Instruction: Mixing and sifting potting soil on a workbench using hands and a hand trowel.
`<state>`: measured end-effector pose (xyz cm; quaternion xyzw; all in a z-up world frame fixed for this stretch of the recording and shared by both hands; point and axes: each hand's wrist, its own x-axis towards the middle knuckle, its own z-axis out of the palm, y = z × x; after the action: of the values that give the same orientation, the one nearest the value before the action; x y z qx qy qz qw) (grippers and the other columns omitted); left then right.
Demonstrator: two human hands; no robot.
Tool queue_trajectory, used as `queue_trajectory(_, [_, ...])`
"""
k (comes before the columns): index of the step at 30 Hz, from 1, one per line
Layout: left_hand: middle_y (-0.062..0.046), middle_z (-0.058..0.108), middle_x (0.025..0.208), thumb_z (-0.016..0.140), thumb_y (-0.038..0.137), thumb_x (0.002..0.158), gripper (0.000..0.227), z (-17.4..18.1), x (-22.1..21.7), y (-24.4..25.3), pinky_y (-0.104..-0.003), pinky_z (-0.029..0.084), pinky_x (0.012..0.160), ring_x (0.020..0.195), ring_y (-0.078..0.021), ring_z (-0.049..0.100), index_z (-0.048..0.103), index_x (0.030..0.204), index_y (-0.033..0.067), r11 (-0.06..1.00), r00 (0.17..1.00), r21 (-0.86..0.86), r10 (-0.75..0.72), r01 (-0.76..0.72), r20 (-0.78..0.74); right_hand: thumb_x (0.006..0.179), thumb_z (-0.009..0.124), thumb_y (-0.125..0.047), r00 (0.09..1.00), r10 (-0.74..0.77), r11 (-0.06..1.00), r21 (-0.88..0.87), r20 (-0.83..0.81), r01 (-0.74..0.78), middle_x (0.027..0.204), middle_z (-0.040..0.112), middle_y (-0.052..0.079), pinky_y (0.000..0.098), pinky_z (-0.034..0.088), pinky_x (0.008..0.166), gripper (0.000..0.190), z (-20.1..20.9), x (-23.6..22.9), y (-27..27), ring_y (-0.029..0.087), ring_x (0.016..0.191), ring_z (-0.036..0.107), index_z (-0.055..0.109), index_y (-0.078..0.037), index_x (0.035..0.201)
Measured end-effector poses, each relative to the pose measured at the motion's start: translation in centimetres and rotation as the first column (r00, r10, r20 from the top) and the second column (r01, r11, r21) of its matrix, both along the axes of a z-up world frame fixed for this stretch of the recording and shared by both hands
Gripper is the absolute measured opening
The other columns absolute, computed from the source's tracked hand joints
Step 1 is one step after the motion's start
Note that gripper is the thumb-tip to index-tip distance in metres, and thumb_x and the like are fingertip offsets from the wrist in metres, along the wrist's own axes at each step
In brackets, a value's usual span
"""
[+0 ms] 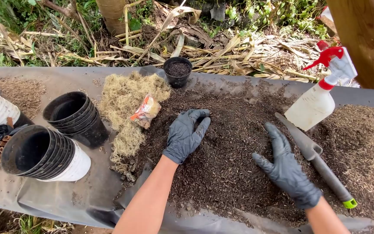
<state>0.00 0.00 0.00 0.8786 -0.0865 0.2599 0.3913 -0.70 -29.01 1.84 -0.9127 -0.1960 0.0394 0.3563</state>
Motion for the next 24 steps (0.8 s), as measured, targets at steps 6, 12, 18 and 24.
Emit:
queue_trajectory(6, [-0.013, 0.063, 0.141, 0.070, 0.046, 0.093, 0.059, 1.7, -1.3, -0.7, -0.048, 0.040, 0.116, 0.133, -0.0314, 0.053, 0.060, 0.146, 0.0217, 0.942, 0.947, -0.196, -0.299, 0.272, -0.118, 0.079, 0.080, -0.046, 0.986, -0.157, 0.977, 0.137, -0.053, 0.163, 0.162, 0.024, 0.023, 0.0771, 0.027, 0.111, 0.098, 1.2, -0.3, 4.4, 0.055, 0.142, 0.034, 0.028, -0.026, 0.160])
queue_trajectory(12, [-0.011, 0.059, 0.139, 0.069, 0.049, 0.092, 0.061, -1.0, 1.8, -2.3, -0.048, 0.042, 0.114, 0.130, -0.0383, 0.055, 0.055, 0.150, 0.0359, 0.961, 0.943, -0.026, -0.277, 0.277, -0.186, 0.082, 0.084, -0.022, 0.997, -0.072, 0.947, 0.316, 0.039, 0.056, 0.144, 0.049, 0.011, 0.0525, 0.050, 0.107, 0.032, 2.4, 1.8, 6.9, 0.042, 0.131, 0.057, 0.074, -0.022, 0.113])
queue_trajectory(18, [-0.006, 0.074, 0.122, 0.065, 0.041, 0.090, 0.045, 3.4, 3.6, -4.1, -0.047, 0.054, 0.102, 0.117, -0.0318, 0.069, 0.065, 0.133, 0.0285, 0.992, 0.931, 0.081, -0.058, 0.093, -0.360, 0.087, 0.076, -0.016, 1.000, -0.005, 0.986, 0.165, -0.009, 0.006, 0.132, 0.059, 0.012, 0.0485, 0.046, 0.109, 0.033, 6.1, 3.1, 6.6, 0.035, 0.123, 0.061, 0.073, -0.024, 0.119])
queue_trajectory(24, [0.007, 0.070, 0.127, 0.055, 0.054, 0.099, 0.032, 2.8, 0.8, -2.4, -0.047, 0.046, 0.103, 0.121, -0.0259, 0.064, 0.073, 0.121, 0.0390, 0.947, 0.995, 0.303, 0.103, -0.102, 0.013, 0.085, 0.075, -0.028, 0.995, 0.014, 0.953, -0.300, -0.097, -0.043, 0.151, 0.046, 0.022, 0.0746, 0.016, 0.118, 0.077, 11.9, 2.0, 4.1, 0.053, 0.141, 0.039, 0.044, -0.033, 0.156])
